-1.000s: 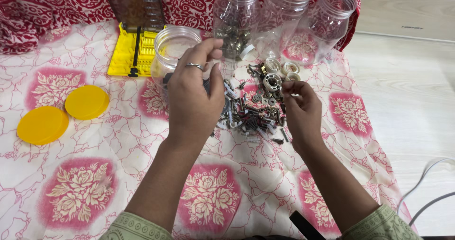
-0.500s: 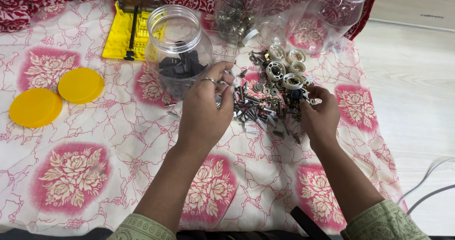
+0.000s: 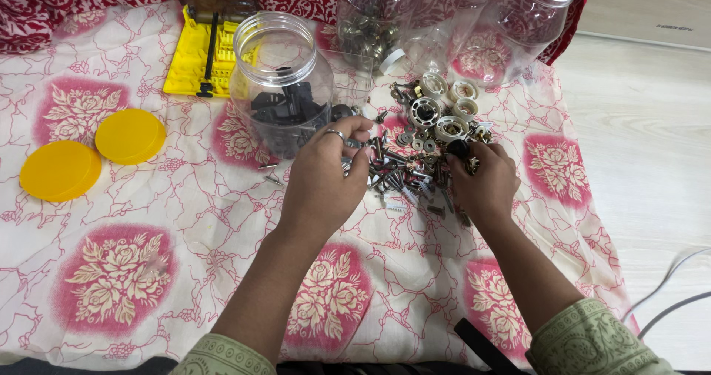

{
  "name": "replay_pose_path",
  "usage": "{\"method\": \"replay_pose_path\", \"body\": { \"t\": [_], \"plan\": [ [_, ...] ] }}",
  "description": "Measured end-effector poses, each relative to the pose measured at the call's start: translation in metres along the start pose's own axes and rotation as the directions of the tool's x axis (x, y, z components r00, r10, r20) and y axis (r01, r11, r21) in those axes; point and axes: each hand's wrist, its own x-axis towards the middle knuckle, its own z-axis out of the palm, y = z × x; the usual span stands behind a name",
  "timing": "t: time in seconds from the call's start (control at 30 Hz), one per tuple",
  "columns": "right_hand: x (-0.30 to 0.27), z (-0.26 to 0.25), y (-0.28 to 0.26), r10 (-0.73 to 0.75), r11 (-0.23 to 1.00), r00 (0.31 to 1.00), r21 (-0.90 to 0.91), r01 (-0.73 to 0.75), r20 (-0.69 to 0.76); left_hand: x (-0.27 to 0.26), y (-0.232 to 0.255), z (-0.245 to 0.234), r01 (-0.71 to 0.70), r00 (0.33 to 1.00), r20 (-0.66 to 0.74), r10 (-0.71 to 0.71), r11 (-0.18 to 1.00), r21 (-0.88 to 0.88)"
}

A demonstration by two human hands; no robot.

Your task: The person sorts small hardware parts from a mixed pile on a table and places selected black plastic pieces into a clear jar. The hands repeatedly pick items from the pile and deposit them into the jar while other parts remain on the table.

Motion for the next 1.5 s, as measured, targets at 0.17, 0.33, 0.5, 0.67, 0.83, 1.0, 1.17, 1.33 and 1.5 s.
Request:
{"method": "replay_pose_path", "body": {
  "t": [0.17,0.33,0.5,0.67,0.83,1.0,1.17,1.33,1.5],
  "plan": [
    [-0.009,-0.01,-0.024,-0.048,0.986,0.999,0.159,0.052,-0.026,0.0,0.003,-0.002,0.011,1.0,0.01,-0.011,1.0,0.012],
    [-0.019,-0.02,-0.061,-0.117,0.942,0.993,0.316,0.113,-0.005,0.001,0.011,-0.004,-0.027,0.999,0.037,0.028,0.999,-0.025],
    [-0.031,-0.032,-0.098,-0.289,0.884,0.957,0.375,0.28,-0.032,-0.002,0.019,-0.01,-0.048,0.996,0.07,0.047,0.999,0.019],
    [-0.035,-0.04,-0.124,-0.39,0.807,0.92,0.466,0.363,-0.042,0.002,0.021,-0.021,-0.116,0.99,0.079,0.116,0.993,-0.013],
    [-0.035,-0.045,-0.143,-0.422,0.752,0.906,0.551,0.362,-0.02,0.005,0.022,-0.037,-0.21,0.978,0.007,0.21,0.977,0.023],
    [-0.03,-0.052,-0.153,-0.408,0.764,0.913,0.551,0.335,0.011,0.018,0.028,-0.051,-0.233,0.963,-0.133,0.236,0.972,0.036],
    [-0.027,-0.052,-0.157,-0.394,0.771,0.919,0.543,0.334,-0.005,0.032,0.03,-0.071,-0.423,0.84,-0.236,0.489,0.862,0.279],
    [-0.027,-0.046,-0.162,-0.382,0.787,0.924,0.528,0.319,0.012,0.042,0.023,-0.084,-0.42,0.827,-0.261,0.498,0.855,0.304],
    [-0.028,-0.042,-0.168,-0.376,0.791,0.925,0.536,0.294,0.047,0.047,0.012,-0.091,-0.336,0.884,-0.244,0.399,0.905,0.262]
  ]
}}
